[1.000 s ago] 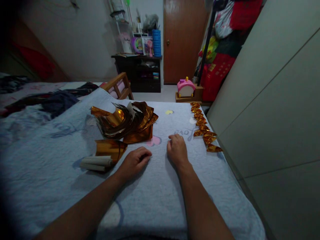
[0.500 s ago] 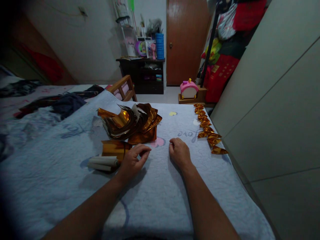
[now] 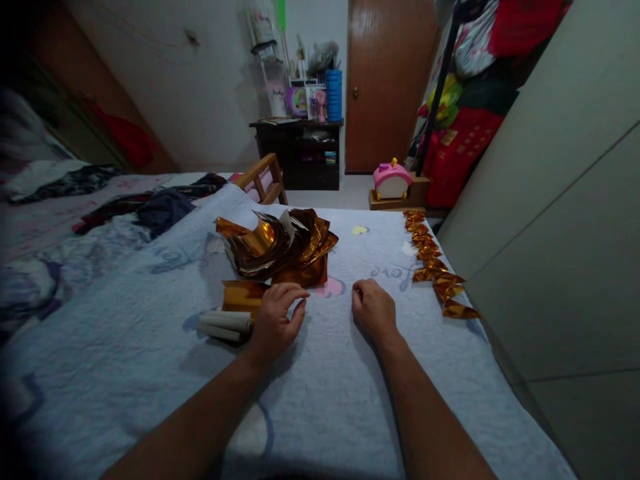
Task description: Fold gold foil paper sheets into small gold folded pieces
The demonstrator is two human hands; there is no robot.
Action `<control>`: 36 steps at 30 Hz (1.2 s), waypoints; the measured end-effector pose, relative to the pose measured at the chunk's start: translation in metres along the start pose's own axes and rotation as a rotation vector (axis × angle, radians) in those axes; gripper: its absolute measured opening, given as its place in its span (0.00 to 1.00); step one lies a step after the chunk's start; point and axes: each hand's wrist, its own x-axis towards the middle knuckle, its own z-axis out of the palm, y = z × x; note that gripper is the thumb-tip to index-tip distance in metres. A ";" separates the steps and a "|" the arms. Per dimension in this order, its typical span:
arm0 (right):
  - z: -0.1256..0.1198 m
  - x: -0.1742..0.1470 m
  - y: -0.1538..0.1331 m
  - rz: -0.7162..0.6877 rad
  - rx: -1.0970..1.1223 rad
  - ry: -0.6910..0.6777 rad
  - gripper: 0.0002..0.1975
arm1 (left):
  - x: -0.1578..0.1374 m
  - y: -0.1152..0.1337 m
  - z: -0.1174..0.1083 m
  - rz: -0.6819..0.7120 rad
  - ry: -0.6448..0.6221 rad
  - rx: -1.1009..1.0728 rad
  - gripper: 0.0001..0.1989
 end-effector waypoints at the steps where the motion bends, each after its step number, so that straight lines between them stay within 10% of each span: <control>1: 0.000 0.000 0.000 0.001 -0.004 0.000 0.07 | 0.001 -0.001 -0.001 -0.013 0.015 0.031 0.08; 6: -0.001 0.000 -0.001 0.008 -0.009 0.003 0.07 | 0.013 0.001 -0.013 -0.105 -0.022 0.146 0.08; 14: -0.001 0.000 -0.001 0.016 -0.016 0.002 0.09 | 0.024 0.003 -0.076 -0.261 -0.521 0.504 0.09; 19: 0.001 0.001 0.001 -0.001 -0.015 0.015 0.09 | 0.004 -0.021 -0.104 -0.273 -0.668 0.352 0.03; 30: 0.002 0.001 0.003 -0.007 -0.013 -0.001 0.09 | -0.014 -0.031 -0.108 -0.320 -0.570 0.201 0.07; 36: 0.002 0.002 0.003 -0.005 0.000 0.003 0.08 | -0.006 -0.026 -0.100 -0.621 -0.621 0.329 0.19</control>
